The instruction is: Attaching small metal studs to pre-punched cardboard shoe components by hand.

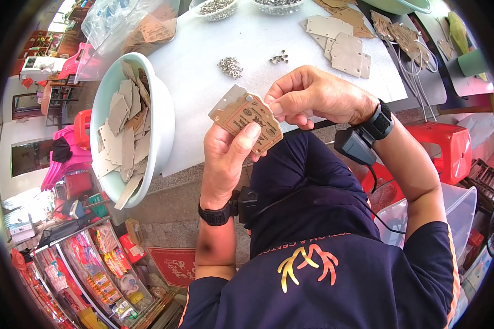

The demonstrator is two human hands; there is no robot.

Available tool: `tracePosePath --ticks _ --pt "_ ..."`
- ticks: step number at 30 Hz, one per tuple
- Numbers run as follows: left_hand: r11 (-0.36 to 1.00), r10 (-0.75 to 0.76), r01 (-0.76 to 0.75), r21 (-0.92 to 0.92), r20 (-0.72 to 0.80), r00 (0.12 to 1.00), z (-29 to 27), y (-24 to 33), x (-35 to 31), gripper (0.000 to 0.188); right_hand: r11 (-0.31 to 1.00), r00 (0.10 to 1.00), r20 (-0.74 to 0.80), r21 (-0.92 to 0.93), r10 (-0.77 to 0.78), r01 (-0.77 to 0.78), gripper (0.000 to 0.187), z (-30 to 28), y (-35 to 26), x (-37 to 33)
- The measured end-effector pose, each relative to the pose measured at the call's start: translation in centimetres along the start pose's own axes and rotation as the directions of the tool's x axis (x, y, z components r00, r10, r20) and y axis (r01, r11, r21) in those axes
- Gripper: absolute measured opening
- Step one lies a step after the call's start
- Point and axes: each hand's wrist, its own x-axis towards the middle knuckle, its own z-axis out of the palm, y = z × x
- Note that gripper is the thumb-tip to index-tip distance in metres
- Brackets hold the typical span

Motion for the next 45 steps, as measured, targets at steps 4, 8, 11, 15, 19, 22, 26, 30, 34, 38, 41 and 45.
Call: tracePosePath --ticks 4,8,11,15,19,22,26,30,34,38,41,45 --pt "1.0 0.002 -0.002 0.009 0.003 1.0 -0.2 -0.1 0.0 0.032 1.0 1.0 -0.012 0.02 0.016 -0.016 0.023 0.1 0.0 -0.1" --pt "1.0 0.01 -0.01 0.003 0.002 1.0 -0.3 0.0 0.2 0.031 0.999 1.0 -0.026 -0.037 -0.006 0.005 0.024 0.3 -0.1 -0.4" --pt "1.0 0.026 -0.026 0.0 -0.03 0.999 0.1 0.1 0.2 0.032 0.997 0.999 -0.033 -0.072 -0.042 0.04 0.024 0.8 -0.4 -0.8" --pt "0.999 0.038 -0.037 0.029 -0.05 0.998 0.2 -0.2 0.3 0.031 0.981 0.987 -0.077 -0.142 -0.142 0.13 0.023 1.2 0.1 -0.5" --pt "0.991 0.097 -0.088 0.098 -0.098 0.99 0.6 -0.5 0.3 0.028 0.973 0.978 -0.107 -0.171 -0.177 0.157 0.018 1.0 1.0 -0.1" --pt "0.985 0.119 -0.104 0.141 -0.108 0.987 0.7 -0.6 0.3 0.027 0.95 0.967 -0.148 -0.267 -0.206 0.161 0.017 1.2 1.3 -0.1" --pt "0.982 0.12 -0.099 0.16 -0.127 0.985 0.8 -0.7 0.4 0.026 0.939 0.963 -0.157 -0.3 -0.221 0.167 0.016 1.2 1.2 -0.2" --pt "0.974 0.145 -0.12 0.19 -0.125 0.981 0.8 -1.0 0.5 0.027 0.931 0.964 -0.157 -0.331 -0.214 0.153 0.015 1.2 1.1 -0.1" --pt "0.976 0.15 -0.126 0.177 -0.128 0.98 0.7 -1.2 0.7 0.027 0.937 0.968 -0.139 -0.312 -0.207 0.156 0.015 1.1 1.0 -0.2" --pt "0.982 0.146 -0.122 0.143 -0.167 0.975 1.0 -0.7 1.0 0.027 0.953 0.963 -0.171 -0.258 -0.209 0.161 0.014 1.3 1.0 -0.1" --pt "0.964 0.263 -0.264 0.024 -0.22 0.94 1.2 -1.4 1.5 0.026 0.946 0.941 -0.222 -0.261 -0.254 0.193 0.016 1.9 1.5 0.3" --pt "0.963 0.255 -0.268 -0.039 -0.203 0.945 1.4 -1.2 1.4 0.026 0.952 0.91 -0.314 -0.23 -0.271 0.204 0.018 2.6 1.3 0.0"
